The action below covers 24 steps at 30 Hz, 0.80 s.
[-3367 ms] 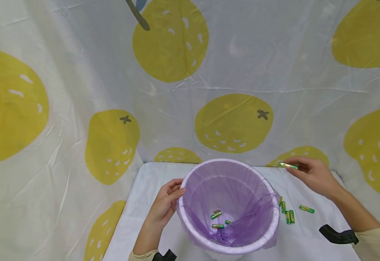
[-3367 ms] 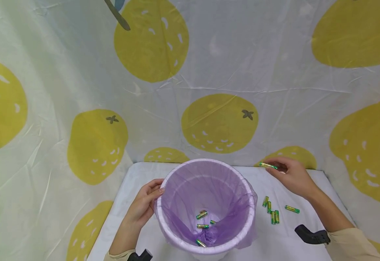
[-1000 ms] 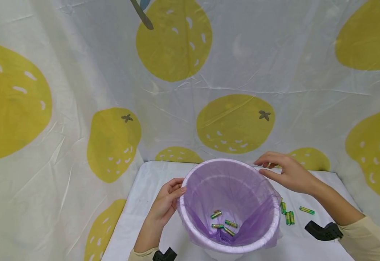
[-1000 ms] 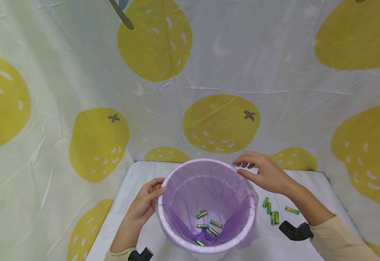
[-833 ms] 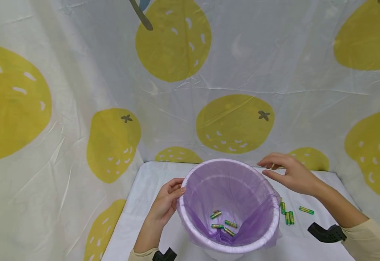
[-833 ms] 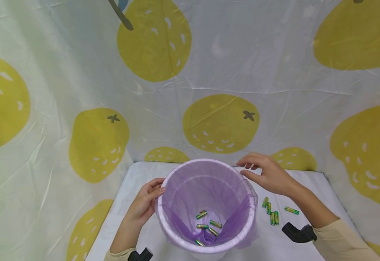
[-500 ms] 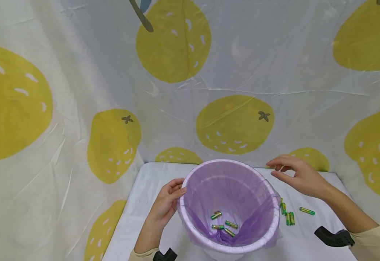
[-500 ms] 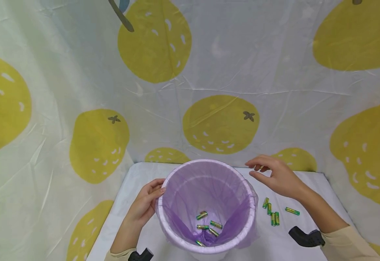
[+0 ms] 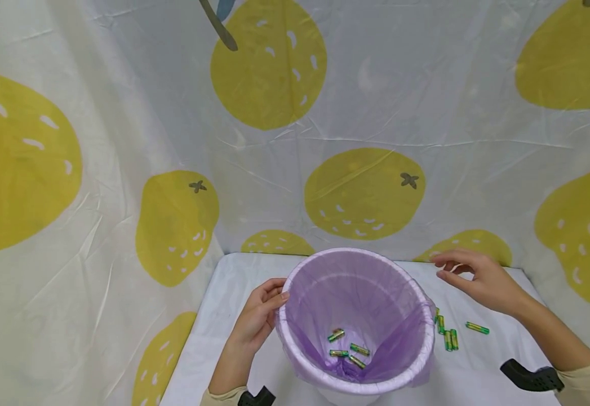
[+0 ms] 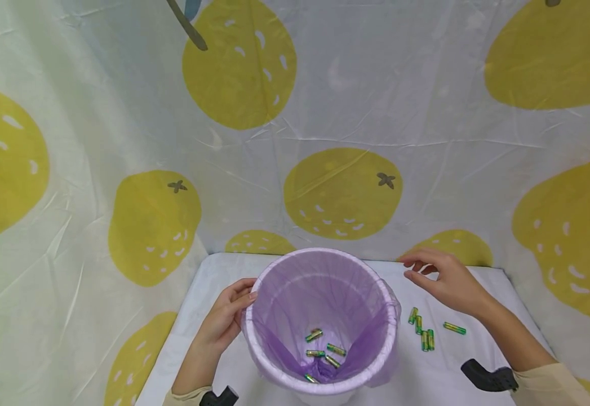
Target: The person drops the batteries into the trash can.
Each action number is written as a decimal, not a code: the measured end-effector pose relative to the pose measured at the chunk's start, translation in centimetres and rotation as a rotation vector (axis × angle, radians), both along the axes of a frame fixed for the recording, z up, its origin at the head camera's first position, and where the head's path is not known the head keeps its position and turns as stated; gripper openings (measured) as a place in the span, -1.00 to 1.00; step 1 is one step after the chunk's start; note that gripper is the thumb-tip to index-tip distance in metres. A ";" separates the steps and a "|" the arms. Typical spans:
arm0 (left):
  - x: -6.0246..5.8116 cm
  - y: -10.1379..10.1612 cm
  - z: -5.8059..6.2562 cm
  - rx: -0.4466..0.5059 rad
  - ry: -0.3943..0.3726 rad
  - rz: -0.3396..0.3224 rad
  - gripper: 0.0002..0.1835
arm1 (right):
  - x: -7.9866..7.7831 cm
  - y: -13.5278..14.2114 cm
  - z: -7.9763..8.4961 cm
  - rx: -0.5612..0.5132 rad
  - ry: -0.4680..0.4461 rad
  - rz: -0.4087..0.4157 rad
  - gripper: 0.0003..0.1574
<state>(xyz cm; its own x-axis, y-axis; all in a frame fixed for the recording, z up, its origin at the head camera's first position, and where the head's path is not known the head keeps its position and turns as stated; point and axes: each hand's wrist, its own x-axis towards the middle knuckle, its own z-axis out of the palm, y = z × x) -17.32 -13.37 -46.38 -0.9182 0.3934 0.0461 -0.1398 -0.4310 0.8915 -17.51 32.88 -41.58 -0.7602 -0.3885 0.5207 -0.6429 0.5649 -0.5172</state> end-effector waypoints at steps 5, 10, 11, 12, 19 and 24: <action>0.0 0.0 0.0 -0.007 0.003 0.000 -0.62 | 0.2 0.8 -0.7 0.018 -0.013 -0.044 -0.53; -0.1 0.0 0.0 -0.006 0.003 0.000 -0.61 | 0.3 1.6 -1.5 0.011 -0.022 -0.066 -0.57; -0.1 0.0 0.0 -0.003 0.002 0.000 -0.61 | 0.3 1.7 -1.7 0.009 -0.026 -0.069 -0.57; -0.1 0.0 -0.1 0.000 0.002 -0.001 -0.61 | 0.2 1.9 -1.9 0.009 -0.030 -0.073 -0.58; -0.2 0.0 -0.3 0.009 0.008 -0.005 -0.63 | 0.4 3.3 -3.9 0.016 -0.103 -0.140 -0.66; -0.1 0.0 -0.2 0.009 0.003 -0.003 -0.61 | 0.6 4.8 -6.0 0.032 -0.153 -0.204 -0.68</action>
<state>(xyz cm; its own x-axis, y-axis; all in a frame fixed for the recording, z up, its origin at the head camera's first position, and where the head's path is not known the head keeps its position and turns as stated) -17.40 -13.35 -46.58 -0.9171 0.3952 0.0521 -0.1385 -0.4384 0.8880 -16.94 37.67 -47.57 -0.8935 -0.2333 0.3836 -0.4295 0.6929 -0.5791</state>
